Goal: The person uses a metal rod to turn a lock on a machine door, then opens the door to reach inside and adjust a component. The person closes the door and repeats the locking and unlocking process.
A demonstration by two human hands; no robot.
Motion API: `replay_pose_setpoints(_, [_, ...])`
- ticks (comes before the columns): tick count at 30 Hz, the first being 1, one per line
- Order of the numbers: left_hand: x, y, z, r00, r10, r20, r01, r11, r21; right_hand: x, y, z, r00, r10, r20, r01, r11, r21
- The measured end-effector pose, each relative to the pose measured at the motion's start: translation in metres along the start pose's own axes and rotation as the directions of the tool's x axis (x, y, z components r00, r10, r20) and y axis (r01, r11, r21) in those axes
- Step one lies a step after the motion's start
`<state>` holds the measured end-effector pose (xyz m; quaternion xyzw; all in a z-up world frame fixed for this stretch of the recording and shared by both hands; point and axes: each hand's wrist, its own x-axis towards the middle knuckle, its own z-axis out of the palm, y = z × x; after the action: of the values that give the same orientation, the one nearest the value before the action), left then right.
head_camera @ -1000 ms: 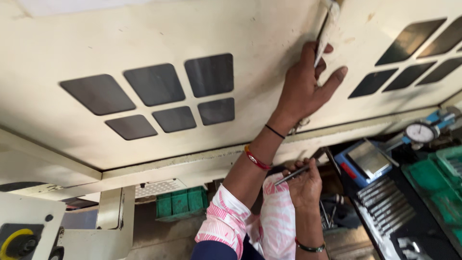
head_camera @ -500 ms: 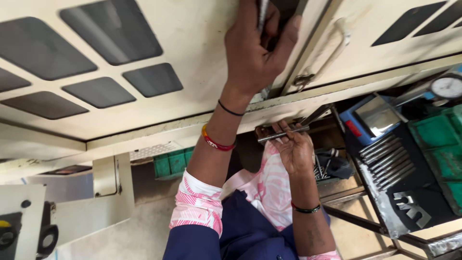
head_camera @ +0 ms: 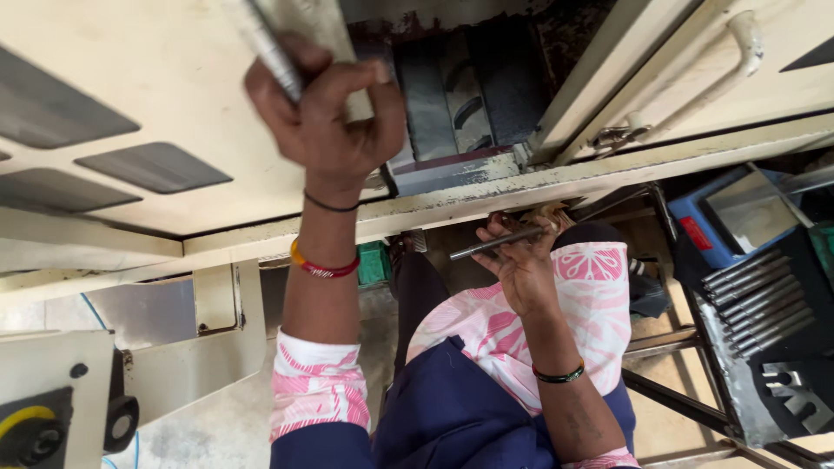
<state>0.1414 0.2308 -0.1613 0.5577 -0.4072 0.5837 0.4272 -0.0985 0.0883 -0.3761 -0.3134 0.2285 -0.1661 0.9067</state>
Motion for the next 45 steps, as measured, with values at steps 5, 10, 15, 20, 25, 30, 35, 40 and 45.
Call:
replay_pose_setpoints(5, [-0.002, -0.016, -0.036, 0.999, -0.052, 0.013, 0.05, 0.989, 0.136, 0.017, 0.01, 0.028, 1.0, -0.022, -0.003, 0.022, 0.99, -0.142])
replay_pose_setpoints(10, [0.007, -0.027, -0.065, 0.997, -0.05, 0.05, 0.033, 0.955, 0.296, 0.061, -0.002, 0.086, 0.988, 0.008, 0.154, 0.021, 0.983, -0.184])
replay_pose_setpoints(15, [0.005, -0.036, -0.083, 0.994, -0.107, 0.036, 0.089, 0.935, 0.343, 0.157, -0.005, 0.149, 0.978, 0.063, 0.197, 0.016, 0.926, -0.377])
replay_pose_setpoints(20, [0.002, -0.042, -0.092, 0.989, -0.15, 0.005, 0.136, 0.908, 0.395, 0.245, 0.004, 0.201, 0.972, 0.083, 0.221, 0.054, 0.835, -0.548])
replay_pose_setpoints(25, [-0.003, -0.047, -0.099, 0.983, -0.182, -0.007, 0.173, 0.919, 0.353, 0.311, 0.008, 0.263, 0.989, 0.036, 0.143, 0.056, 0.802, -0.595])
replay_pose_setpoints(30, [-0.009, -0.05, -0.1, 0.991, -0.133, 0.008, 0.121, 0.924, 0.363, 0.361, 0.027, 0.329, 0.998, 0.028, 0.055, 0.008, 0.83, -0.558])
replay_pose_setpoints(35, [-0.013, -0.054, -0.105, 0.984, -0.157, 0.083, 0.129, 0.952, 0.278, 0.385, 0.052, 0.38, 0.994, -0.009, 0.107, 0.065, 0.843, -0.534])
replay_pose_setpoints(40, [-0.013, -0.052, -0.107, 0.978, -0.183, 0.102, 0.149, 0.95, 0.273, 0.391, 0.07, 0.415, 0.996, 0.075, 0.038, -0.03, 0.735, -0.677])
replay_pose_setpoints(45, [-0.011, -0.051, -0.104, 0.987, -0.142, 0.07, 0.11, 0.933, 0.342, 0.407, 0.084, 0.429, 0.999, 0.04, 0.023, -0.015, 0.748, -0.664])
